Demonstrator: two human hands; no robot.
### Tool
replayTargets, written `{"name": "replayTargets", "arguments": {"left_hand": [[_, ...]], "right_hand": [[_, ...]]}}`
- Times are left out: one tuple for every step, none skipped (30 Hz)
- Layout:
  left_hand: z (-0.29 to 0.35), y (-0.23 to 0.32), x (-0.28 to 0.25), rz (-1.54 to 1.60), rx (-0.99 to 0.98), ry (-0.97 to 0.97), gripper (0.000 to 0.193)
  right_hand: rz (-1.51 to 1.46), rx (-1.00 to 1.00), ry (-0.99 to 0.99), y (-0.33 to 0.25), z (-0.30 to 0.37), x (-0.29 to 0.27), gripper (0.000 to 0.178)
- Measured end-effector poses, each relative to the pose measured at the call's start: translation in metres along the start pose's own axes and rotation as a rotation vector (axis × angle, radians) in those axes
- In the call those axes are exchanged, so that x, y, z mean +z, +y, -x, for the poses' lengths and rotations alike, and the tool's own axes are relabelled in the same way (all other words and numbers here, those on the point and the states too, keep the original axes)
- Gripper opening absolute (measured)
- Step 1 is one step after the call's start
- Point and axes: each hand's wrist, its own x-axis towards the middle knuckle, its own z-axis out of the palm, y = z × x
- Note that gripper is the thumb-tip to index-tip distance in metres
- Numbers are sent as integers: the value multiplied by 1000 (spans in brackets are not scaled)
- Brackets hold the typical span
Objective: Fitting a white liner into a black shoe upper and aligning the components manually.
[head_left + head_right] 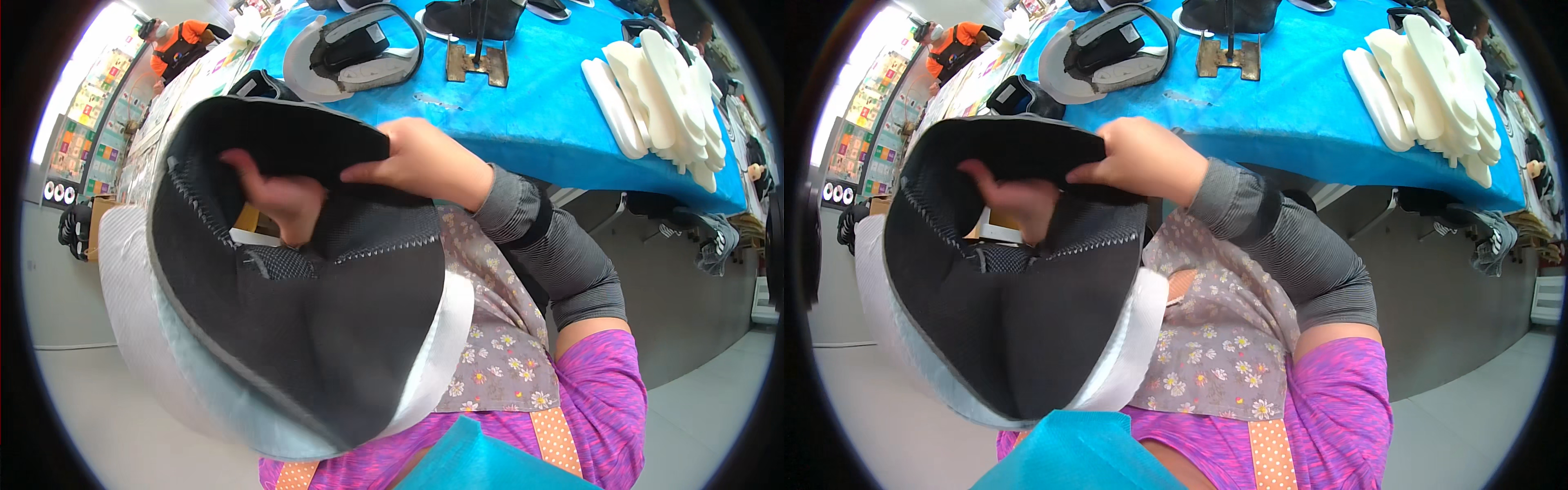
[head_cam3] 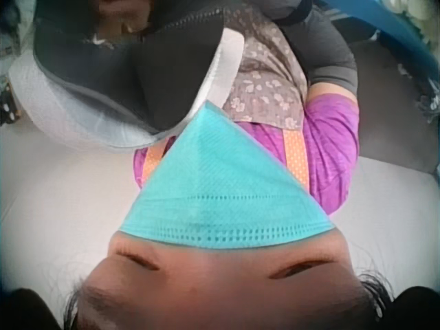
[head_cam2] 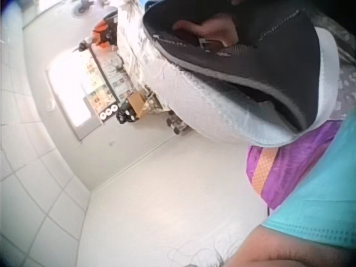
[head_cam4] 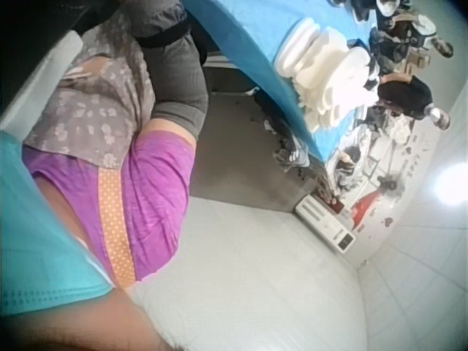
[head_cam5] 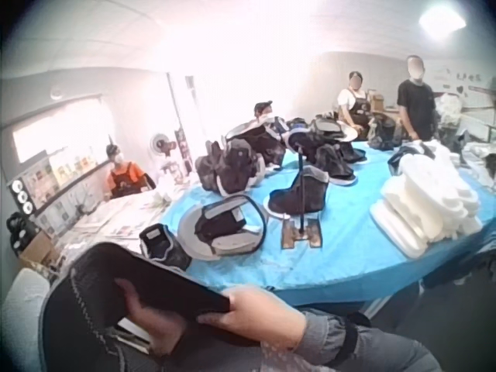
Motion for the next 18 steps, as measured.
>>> {"name": "replayTargets", "arguments": {"left_hand": [[0,1,7,2,74,8,58],[0,9,5,-5,97,12,58],[-1,17,3,-54,149,-12,63],[-4,13,-1,-87,172,-47,67],[-22,6,-31,5,-28,-274,58],[-32,1,-27,109,-241,-503,49],[-31,-6,-24,134,-248,-520,49],[-23,-7,-23,13,-509,-549,46],[-10,10,1,-129,-744,-566,44],[-1,28,15,-282,-955,-572,43],[-3,42,20,-275,-918,-591,43],[-11,48,19,-674,-756,-817,44],[-16,50,19,-1069,-545,-1015,49],[-14,46,22,-979,-517,-1017,49],[-20,38,15,-1022,-187,-1187,48],[-25,30,7,-1052,152,-1336,46],[-25,28,4,-1051,150,-1342,46],[-23,28,1,-1114,223,-1396,48]], "right_hand": [[-1,3,0,4,4,0,52],[-37,-56,5,0,8,7,52],[-74,-117,10,-4,9,9,52],[-64,-116,19,-6,10,5,52],[11,-81,24,-10,9,-2,39],[95,-33,34,-7,8,-12,28],[129,6,80,-3,4,-21,29],[157,14,101,-1,4,-29,29],[268,-67,158,-3,0,-39,29],[376,-168,212,-12,-6,-46,29],[412,-344,259,-13,-11,-45,43],[428,-392,254,-19,-12,-50,39],[467,-403,219,-23,-17,-58,35],[502,-413,182,-27,-21,-67,31],[504,-442,229,-35,-24,-71,22],[501,-470,275,-43,-27,-73,17],[493,-482,300,-43,-29,-76,19],[460,-472,313,-44,-31,-78,31]]}}
